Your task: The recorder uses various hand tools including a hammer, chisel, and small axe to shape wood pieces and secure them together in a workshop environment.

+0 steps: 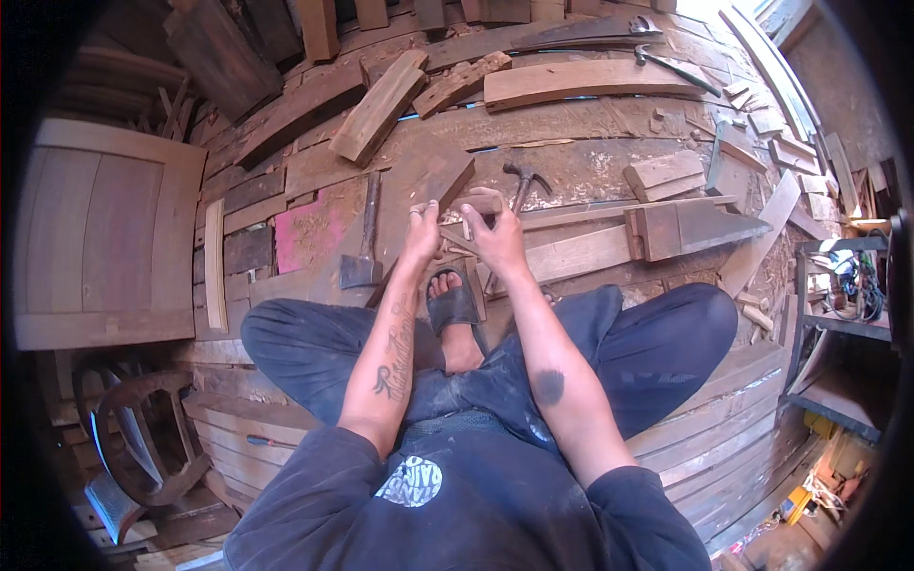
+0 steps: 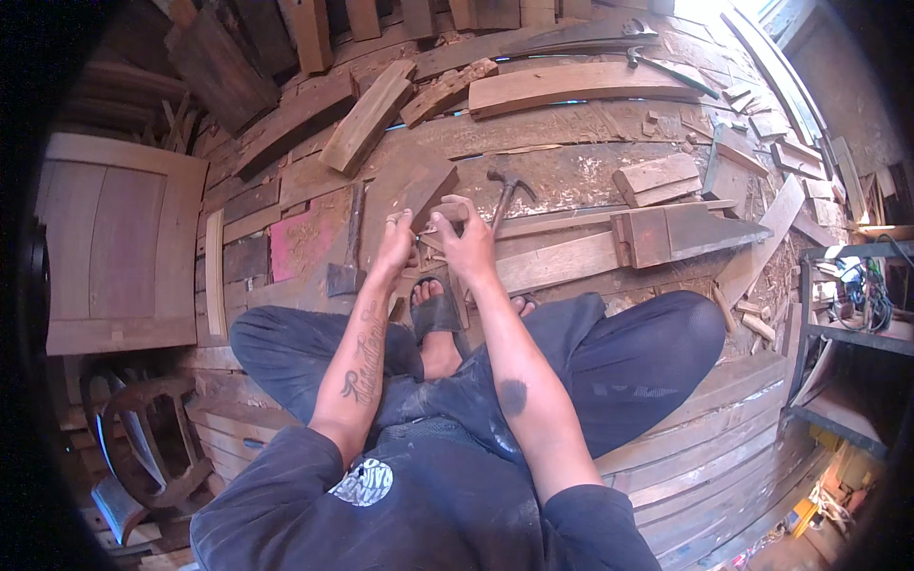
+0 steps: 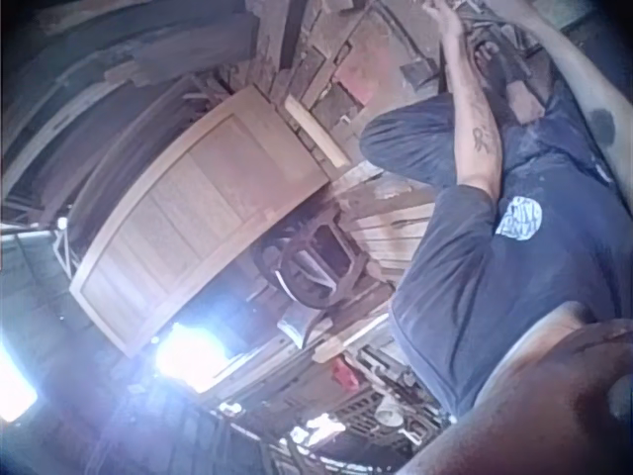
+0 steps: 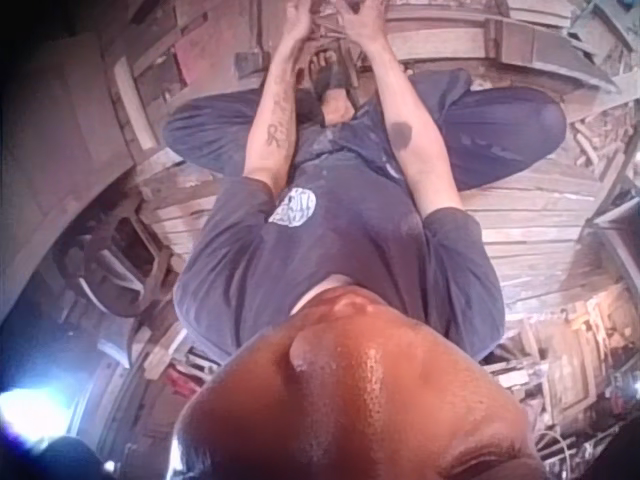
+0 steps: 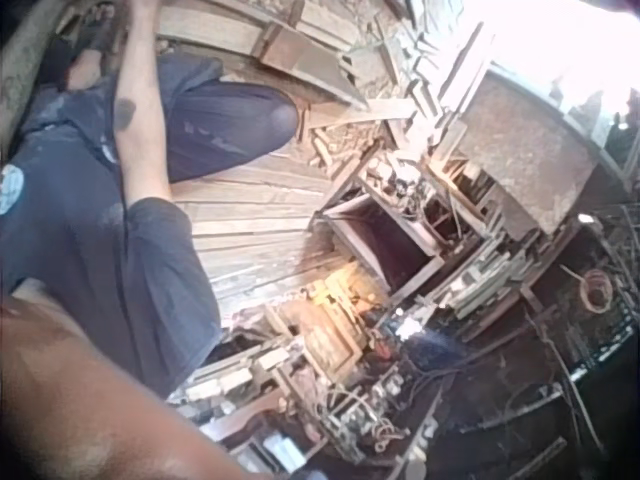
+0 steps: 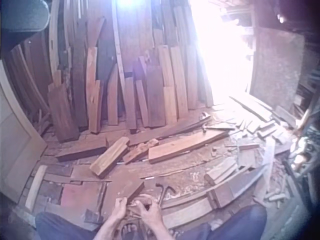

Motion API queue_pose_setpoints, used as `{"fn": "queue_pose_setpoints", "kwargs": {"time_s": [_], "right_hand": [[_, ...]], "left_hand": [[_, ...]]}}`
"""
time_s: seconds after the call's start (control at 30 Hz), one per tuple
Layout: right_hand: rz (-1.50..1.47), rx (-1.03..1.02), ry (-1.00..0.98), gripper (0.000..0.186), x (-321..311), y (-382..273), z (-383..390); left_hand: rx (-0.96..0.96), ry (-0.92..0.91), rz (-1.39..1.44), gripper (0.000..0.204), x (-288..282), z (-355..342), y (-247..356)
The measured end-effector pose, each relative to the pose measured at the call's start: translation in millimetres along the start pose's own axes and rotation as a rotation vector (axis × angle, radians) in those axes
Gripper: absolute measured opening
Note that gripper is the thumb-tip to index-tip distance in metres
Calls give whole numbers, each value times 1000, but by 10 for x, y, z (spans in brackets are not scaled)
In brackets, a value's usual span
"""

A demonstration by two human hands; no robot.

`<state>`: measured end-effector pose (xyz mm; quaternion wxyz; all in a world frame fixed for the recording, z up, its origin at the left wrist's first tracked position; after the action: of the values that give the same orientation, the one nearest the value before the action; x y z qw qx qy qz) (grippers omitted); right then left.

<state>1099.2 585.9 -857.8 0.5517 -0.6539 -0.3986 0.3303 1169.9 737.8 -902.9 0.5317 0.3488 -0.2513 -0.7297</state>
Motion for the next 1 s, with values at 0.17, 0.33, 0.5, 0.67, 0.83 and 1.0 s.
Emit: {"fn": "queue_pose_setpoints", "kwargs": {"time_s": [0.17,0.33,0.5,0.67,0.83,1.0], "right_hand": [[504,128,-181,34,-139,471,71],[618,260,-330,37,-199,708,213],[717,231,-441,35,-190,724,288],[692,266,-447,34,-193,762,300],[709,248,-428,32,-205,818,290],[739,246,-449,33,-223,856,275]], "left_hand": [[374,-64,-351,40,-389,290,289],[285,-178,-116,25,-524,628,363],[251,-386,175,26,-292,770,293],[531,-268,-50,26,-142,791,395],[545,-346,89,25,115,719,475],[528,-352,46,25,350,588,418]]}}
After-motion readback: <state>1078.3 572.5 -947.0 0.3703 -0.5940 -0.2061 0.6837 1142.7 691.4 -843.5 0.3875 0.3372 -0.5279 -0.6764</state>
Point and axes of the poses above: each hand's wrist, its own z-axis away from the middle knuckle, its own x-axis out of the palm, y = z × x, the point moved 4 cm from there along -z, towards the middle knuckle, and after that the axes turned 10 degrees about -x, right-handed, at the moved point
